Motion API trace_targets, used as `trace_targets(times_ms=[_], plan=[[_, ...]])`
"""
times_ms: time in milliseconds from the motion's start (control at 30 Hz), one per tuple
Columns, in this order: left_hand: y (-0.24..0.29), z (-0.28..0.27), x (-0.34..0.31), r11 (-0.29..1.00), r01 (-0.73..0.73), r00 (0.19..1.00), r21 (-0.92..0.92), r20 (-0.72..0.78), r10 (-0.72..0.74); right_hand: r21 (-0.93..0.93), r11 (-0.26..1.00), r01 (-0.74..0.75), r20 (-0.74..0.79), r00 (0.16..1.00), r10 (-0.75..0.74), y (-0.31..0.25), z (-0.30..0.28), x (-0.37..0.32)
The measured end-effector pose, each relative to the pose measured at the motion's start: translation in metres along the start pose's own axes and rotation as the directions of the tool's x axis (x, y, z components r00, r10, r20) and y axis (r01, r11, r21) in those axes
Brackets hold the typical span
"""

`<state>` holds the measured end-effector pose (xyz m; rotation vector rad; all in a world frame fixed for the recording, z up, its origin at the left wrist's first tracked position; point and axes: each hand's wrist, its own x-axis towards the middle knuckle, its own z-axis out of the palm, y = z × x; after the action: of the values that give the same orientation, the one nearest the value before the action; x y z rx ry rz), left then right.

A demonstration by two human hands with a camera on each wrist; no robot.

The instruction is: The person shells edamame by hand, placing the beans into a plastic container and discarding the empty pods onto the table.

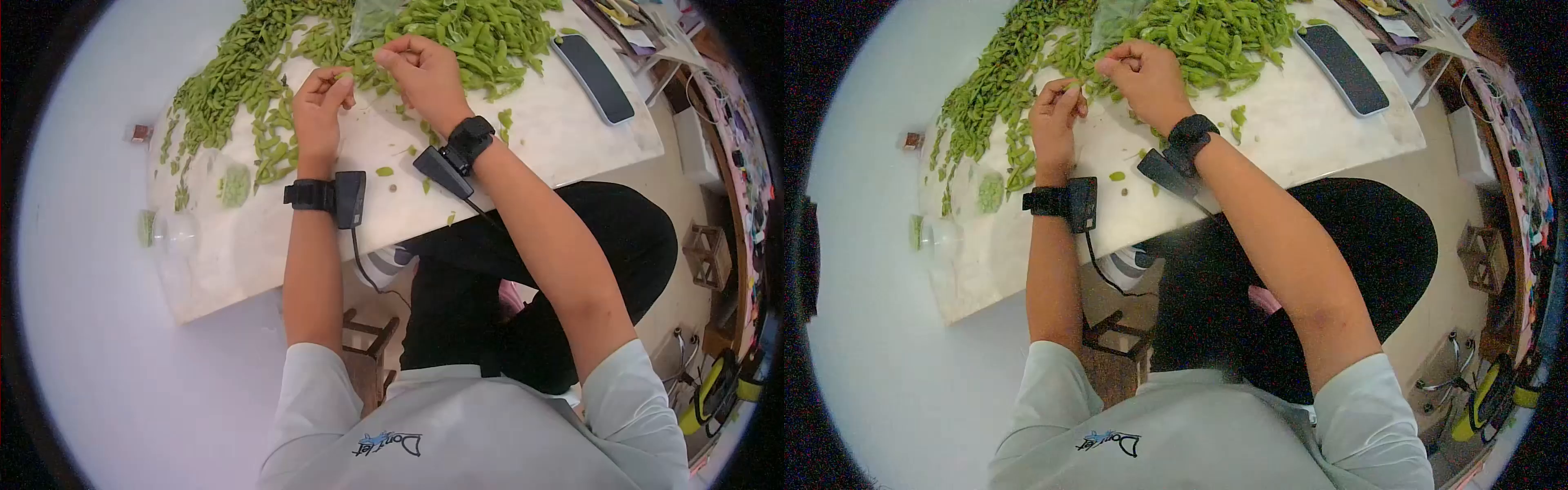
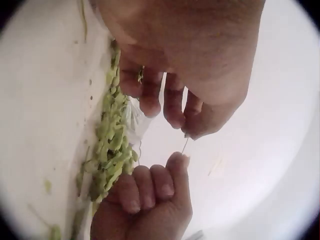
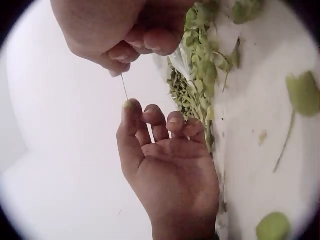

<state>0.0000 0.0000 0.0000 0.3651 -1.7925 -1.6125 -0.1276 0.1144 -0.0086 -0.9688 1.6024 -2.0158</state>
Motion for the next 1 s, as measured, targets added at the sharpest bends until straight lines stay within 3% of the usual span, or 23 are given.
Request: trace_targets(times_ms=[167, 233, 367, 467, 767, 867, 1000], plan=[[-0.001, -0.002, 0.004, 1.0, -0.024, 0.994, -0.004, -0.109, 0.023, 0.122, 0.99, 0.071, -0.147, 0.988, -0.053, -0.011, -0.002, 0.001], [0.005, 0.002, 0.001, 0.994, 0.01, 0.999, 0.106, -0.05, -0.005, 0.116, 0.99, 0.077, -0.147, 0.987, -0.059, -0.008, 0.001, 0.0], [0.004, 0.005, -0.001, 0.987, 0.007, 0.997, 0.163, 0.075, -0.019, 0.109, 0.987, -0.118, 0.128, 0.986, 0.104, -0.017, -0.002, -0.003], [0.002, 0.007, -0.002, 0.995, 0.03, 0.999, 0.098, 0.033, -0.033, -0.086, 0.982, -0.169, 0.26, 0.948, 0.186, -0.015, 0.004, -0.007], [-0.001, 0.004, 0.0, 0.998, 0.046, 0.998, 0.051, 0.038, -0.048, 0.12, 0.984, -0.13, 0.28, 0.955, 0.092, -0.012, 0.008, -0.009], [-0.001, 0.004, -0.001, 0.993, 0.023, 0.999, 0.116, -0.034, -0.019, 0.111, 0.985, -0.133, 0.279, 0.955, 0.097, -0.011, 0.008, -0.009], [0.0, 0.005, -0.002, 0.994, -0.037, 0.999, 0.1, -0.005, 0.037, 0.074, 0.987, -0.143, 0.298, 0.948, 0.115, -0.012, 0.008, -0.01]])
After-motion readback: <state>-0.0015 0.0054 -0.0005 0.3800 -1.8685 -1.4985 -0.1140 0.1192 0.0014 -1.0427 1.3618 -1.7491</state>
